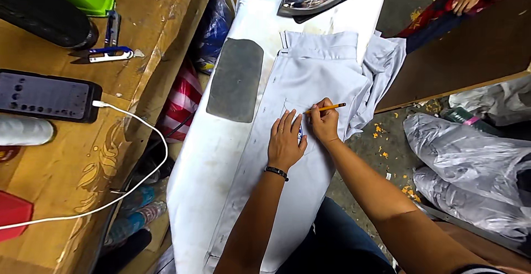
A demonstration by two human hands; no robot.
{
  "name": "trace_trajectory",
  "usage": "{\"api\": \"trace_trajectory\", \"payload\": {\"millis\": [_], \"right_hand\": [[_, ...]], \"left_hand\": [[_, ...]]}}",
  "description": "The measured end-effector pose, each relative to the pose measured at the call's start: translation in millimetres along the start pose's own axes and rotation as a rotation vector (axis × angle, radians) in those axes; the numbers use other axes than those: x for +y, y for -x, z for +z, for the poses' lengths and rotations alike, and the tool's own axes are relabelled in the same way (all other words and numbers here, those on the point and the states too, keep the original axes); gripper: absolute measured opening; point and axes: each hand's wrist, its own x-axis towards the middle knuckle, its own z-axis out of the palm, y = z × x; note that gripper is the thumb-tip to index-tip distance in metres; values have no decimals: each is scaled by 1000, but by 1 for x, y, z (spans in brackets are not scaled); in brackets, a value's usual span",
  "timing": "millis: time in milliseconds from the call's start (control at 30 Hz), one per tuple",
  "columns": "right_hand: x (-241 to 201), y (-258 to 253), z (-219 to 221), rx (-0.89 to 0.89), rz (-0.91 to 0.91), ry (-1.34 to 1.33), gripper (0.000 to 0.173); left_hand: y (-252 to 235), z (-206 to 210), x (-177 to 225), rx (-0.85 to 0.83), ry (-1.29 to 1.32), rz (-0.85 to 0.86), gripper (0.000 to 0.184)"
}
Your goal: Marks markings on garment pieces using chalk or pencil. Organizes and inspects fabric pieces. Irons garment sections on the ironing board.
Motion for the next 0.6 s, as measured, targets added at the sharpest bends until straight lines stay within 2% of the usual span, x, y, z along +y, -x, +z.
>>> {"api": "trace_trajectory", "payload": {"millis": [267,600], "right_hand": [[-1,0,0,-58,-86,171,21],[-1,0,1,-72,-123,210,21]], "left_hand": [[0,1,0,16,29,1,59],[1,1,0,22,25,-4,59]]}}
